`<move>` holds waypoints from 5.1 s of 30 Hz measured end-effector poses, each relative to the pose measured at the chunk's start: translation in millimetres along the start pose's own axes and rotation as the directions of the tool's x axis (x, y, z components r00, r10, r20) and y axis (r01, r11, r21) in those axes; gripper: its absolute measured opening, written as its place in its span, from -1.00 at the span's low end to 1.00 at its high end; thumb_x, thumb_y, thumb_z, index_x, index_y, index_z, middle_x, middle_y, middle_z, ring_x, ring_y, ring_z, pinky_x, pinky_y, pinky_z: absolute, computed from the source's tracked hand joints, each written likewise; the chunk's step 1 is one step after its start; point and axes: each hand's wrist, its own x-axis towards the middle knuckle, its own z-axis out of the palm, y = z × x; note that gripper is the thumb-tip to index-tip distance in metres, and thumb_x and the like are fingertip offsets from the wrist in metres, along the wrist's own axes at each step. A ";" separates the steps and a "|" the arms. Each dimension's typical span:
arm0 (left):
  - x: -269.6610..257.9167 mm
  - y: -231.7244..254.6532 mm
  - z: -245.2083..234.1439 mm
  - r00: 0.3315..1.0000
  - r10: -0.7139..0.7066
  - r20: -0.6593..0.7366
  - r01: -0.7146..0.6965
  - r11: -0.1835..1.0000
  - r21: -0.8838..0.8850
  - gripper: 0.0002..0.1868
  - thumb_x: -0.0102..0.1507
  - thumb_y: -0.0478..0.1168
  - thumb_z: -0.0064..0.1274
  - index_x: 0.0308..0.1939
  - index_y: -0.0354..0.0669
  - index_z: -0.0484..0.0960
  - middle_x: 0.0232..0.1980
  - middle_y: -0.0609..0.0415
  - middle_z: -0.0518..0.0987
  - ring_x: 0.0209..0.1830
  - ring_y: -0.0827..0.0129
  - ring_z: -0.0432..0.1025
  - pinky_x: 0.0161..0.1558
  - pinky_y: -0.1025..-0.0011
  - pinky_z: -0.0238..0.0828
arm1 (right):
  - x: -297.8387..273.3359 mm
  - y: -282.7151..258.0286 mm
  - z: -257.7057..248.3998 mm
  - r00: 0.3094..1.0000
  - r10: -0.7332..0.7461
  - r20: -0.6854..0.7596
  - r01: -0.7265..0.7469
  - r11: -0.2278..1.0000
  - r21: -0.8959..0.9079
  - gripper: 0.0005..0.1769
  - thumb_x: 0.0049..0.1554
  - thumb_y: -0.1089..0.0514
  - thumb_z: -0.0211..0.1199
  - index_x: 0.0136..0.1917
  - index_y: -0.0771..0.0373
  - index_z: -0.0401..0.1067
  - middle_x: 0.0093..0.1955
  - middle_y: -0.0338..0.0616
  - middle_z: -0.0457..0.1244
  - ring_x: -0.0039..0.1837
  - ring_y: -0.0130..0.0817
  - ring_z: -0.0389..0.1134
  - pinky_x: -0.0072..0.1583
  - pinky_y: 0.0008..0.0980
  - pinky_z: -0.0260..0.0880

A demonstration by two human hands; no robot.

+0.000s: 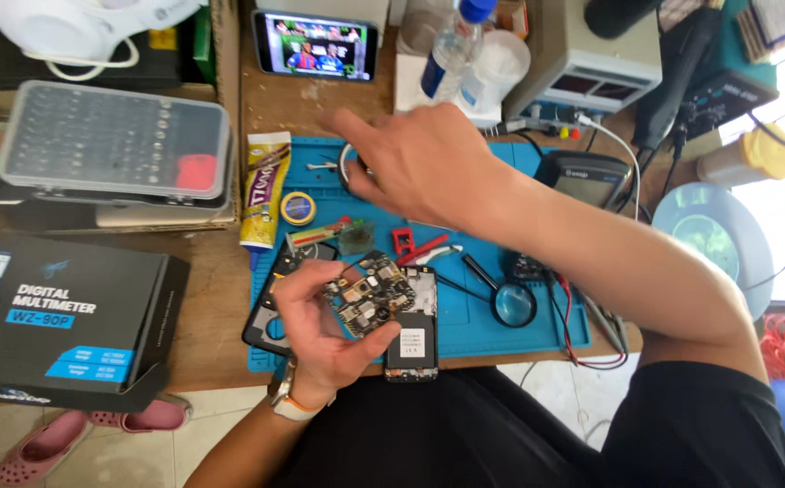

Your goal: The person uses a red-handled screwdriver to unscrew and remove a small circuit board from a disassembled smartphone. They then use a syringe to apply a liquid to the board's surface.

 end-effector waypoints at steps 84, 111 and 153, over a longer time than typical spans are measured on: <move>33.0 12.6 13.7 0.968 0.114 0.224 -0.177 0.942 0.284 -0.43 0.15 -0.04 0.26 0.12 -0.20 0.39 0.11 -0.12 0.44 0.15 0.03 0.46 0.23 0.11 0.43 | -121.7 -13.1 13.1 0.983 0.167 -0.070 -0.026 0.513 0.858 -0.24 0.00 -0.27 0.34 0.30 0.17 0.26 -0.12 -0.28 0.24 -0.15 -0.49 0.32 -0.26 -0.52 0.22; 30.4 13.6 14.0 0.941 -0.037 0.337 -0.042 0.974 0.225 -0.35 0.14 0.11 0.21 0.15 -0.15 0.37 0.11 -0.05 0.48 0.14 0.17 0.43 0.24 0.26 0.40 | -121.6 -14.8 21.5 0.968 0.149 0.202 -0.195 -0.061 0.979 -0.79 0.19 0.07 0.11 -0.24 0.17 0.29 -0.32 -0.33 0.11 -0.31 -0.52 0.02 -0.23 -0.52 0.03; 32.8 6.4 28.0 0.908 0.047 0.415 -0.132 0.975 0.179 -0.35 0.04 0.23 0.24 -0.07 -0.21 0.50 -0.08 0.01 0.63 -0.20 0.10 0.56 -0.13 0.31 0.43 | -116.7 -15.9 -1.8 0.859 0.127 -0.496 0.211 0.795 0.569 -0.91 0.13 0.23 0.28 -0.07 0.18 0.56 -0.19 -0.13 0.33 -0.35 -0.27 0.30 -0.30 -0.39 0.33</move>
